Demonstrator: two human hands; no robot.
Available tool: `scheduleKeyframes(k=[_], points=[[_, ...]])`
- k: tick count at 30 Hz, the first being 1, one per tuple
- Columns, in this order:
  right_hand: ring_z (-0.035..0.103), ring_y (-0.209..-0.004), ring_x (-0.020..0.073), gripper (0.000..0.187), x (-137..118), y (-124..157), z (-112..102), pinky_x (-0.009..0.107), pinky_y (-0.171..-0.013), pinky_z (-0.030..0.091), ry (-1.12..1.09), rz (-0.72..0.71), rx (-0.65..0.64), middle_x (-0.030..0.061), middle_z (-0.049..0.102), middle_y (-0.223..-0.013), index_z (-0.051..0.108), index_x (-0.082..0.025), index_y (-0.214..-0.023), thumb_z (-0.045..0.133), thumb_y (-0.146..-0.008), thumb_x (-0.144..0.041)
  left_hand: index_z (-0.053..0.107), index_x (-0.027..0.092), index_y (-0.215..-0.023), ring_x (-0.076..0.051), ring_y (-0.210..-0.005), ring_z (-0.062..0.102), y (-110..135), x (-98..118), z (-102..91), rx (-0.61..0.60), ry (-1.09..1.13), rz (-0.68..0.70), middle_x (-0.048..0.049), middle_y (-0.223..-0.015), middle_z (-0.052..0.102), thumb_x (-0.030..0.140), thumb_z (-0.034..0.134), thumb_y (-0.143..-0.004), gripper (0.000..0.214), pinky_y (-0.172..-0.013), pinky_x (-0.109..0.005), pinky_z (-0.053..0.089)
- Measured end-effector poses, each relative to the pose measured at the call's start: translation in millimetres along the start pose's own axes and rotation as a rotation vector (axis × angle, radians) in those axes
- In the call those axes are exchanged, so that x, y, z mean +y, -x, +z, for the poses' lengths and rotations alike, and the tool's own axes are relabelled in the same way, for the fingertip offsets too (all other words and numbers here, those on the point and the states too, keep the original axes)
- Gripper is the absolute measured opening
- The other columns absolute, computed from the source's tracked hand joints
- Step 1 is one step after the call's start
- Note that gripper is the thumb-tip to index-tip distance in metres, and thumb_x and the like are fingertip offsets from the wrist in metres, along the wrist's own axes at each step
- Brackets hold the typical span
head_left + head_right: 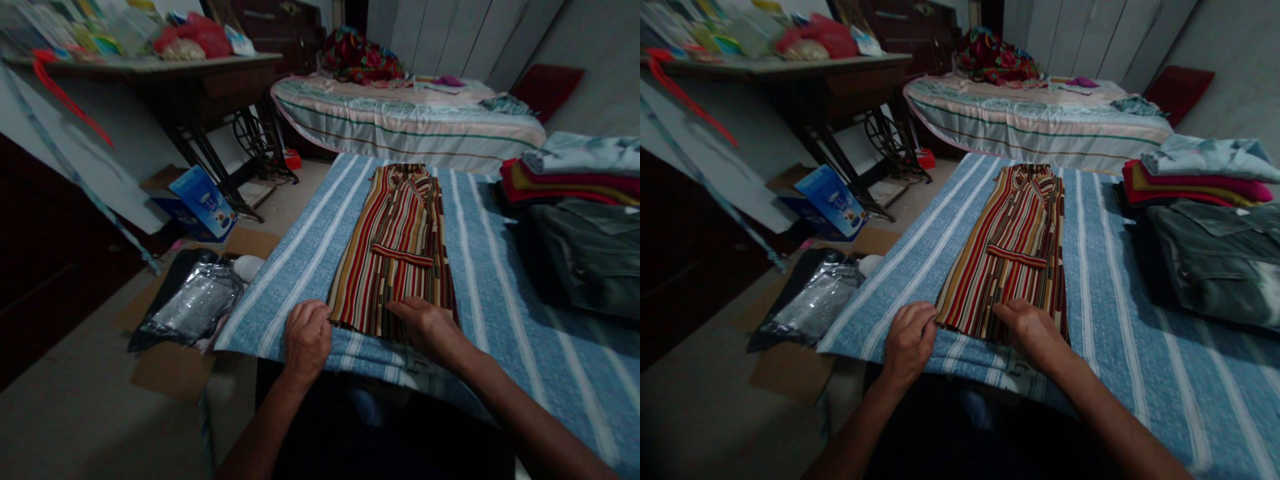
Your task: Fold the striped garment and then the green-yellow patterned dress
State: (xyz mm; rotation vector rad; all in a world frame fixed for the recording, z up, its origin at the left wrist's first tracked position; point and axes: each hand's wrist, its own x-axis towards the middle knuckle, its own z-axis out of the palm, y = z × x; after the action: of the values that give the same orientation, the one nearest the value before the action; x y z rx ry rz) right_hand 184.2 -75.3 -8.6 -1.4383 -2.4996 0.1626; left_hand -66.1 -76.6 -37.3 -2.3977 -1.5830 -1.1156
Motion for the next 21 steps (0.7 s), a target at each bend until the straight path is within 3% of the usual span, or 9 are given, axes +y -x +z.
scheduleKeyframes(k=[7, 15, 18, 21], points=[[0.058, -0.073, 0.0175, 0.026, -2.4, -15.2, -8.0, 0.024, -0.051, 0.035, 0.239, -0.1, -0.128, 0.0013, 0.06, -0.074, 0.06, -0.02, -0.083, 0.049, -0.076, 0.002, 0.061, 0.018, -0.089, -0.021, -0.087, 0.057, -0.3, 1.3, -2.1, -0.011, 0.011, -0.005, -0.0063, -0.089, 0.064, 0.009, 0.043, -0.083, 0.021, -0.079, -0.037, 0.048], [0.054, -0.068, 0.0177, 0.022, 3.9, -9.1, -9.8, 0.026, -0.057, 0.039, 0.199, -0.135, -0.019, 0.0034, 0.058, -0.071, 0.057, -0.018, -0.076, 0.047, -0.079, 0.001, 0.058, 0.018, -0.085, -0.021, -0.086, 0.058, -0.4, 0.8, -1.3, 0.02, 0.033, -0.027, -0.0062, -0.087, 0.064, 0.007, 0.045, -0.08, 0.018, -0.079, -0.036, 0.048], [0.057, -0.088, 0.0224, 0.018, 7.7, -5.4, -5.7, 0.031, -0.072, 0.047, 0.202, -0.175, 0.085, 0.011, 0.062, -0.095, 0.059, -0.017, -0.078, 0.047, -0.082, -0.003, 0.057, 0.018, -0.083, -0.021, -0.086, 0.058, -0.6, 0.9, -1.4, 0.008, 0.029, -0.034, -0.0059, -0.087, 0.064, 0.006, 0.045, -0.078, 0.018, -0.079, -0.036, 0.048], [0.047, -0.118, 0.0278, 0.019, 11.6, -3.6, 2.0, 0.038, -0.091, 0.045, 0.18, -0.227, 0.133, 0.0144, 0.054, -0.125, 0.06, -0.014, -0.081, 0.046, -0.083, -0.003, 0.058, 0.018, -0.083, -0.021, -0.087, 0.058, -0.7, 0.8, -2.0, -0.004, 0.026, -0.034, -0.0065, -0.088, 0.064, 0.006, 0.045, -0.078, 0.018, -0.08, -0.037, 0.049]])
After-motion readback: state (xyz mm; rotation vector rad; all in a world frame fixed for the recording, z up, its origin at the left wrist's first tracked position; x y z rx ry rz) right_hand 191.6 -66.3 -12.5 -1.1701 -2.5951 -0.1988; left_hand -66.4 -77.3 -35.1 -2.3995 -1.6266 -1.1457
